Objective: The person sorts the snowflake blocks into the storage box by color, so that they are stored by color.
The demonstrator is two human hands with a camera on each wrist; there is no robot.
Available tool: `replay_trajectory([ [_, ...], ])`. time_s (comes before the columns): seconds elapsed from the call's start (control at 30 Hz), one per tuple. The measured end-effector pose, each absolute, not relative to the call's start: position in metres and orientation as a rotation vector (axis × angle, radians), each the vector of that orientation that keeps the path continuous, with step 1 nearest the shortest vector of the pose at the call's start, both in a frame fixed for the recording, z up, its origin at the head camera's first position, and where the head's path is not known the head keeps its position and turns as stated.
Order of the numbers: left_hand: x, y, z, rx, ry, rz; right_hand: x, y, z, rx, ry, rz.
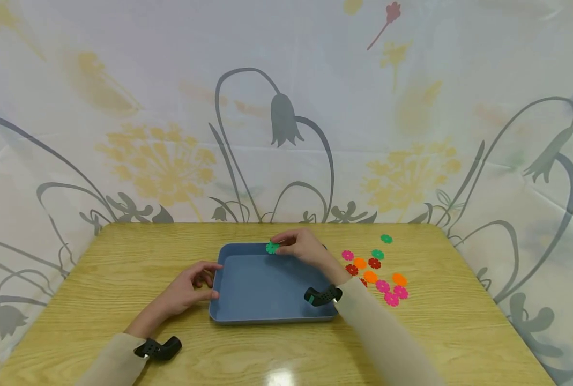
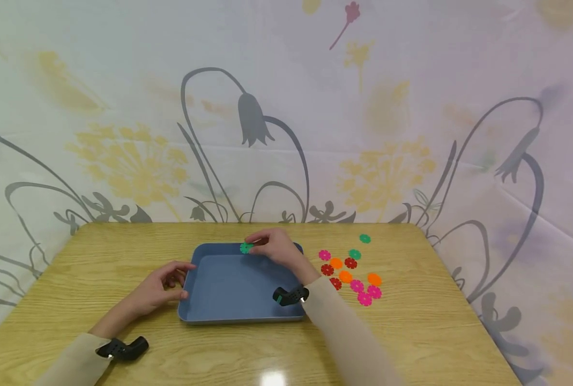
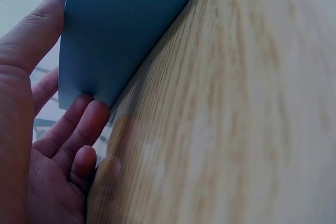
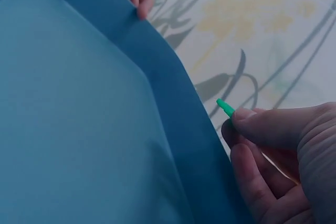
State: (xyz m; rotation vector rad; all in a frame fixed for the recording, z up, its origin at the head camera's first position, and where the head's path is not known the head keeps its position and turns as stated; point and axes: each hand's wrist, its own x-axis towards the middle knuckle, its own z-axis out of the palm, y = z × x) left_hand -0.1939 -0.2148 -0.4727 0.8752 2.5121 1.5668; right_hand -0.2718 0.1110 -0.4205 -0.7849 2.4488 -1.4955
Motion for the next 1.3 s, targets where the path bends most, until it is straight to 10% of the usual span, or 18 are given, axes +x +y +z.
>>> replay_trajectory([
  [1.3,-0.18,-0.202,-0.445,0.831,2.519,1.559,-0.264,0.039,-0.46,-0.754,2.475,-1.345],
])
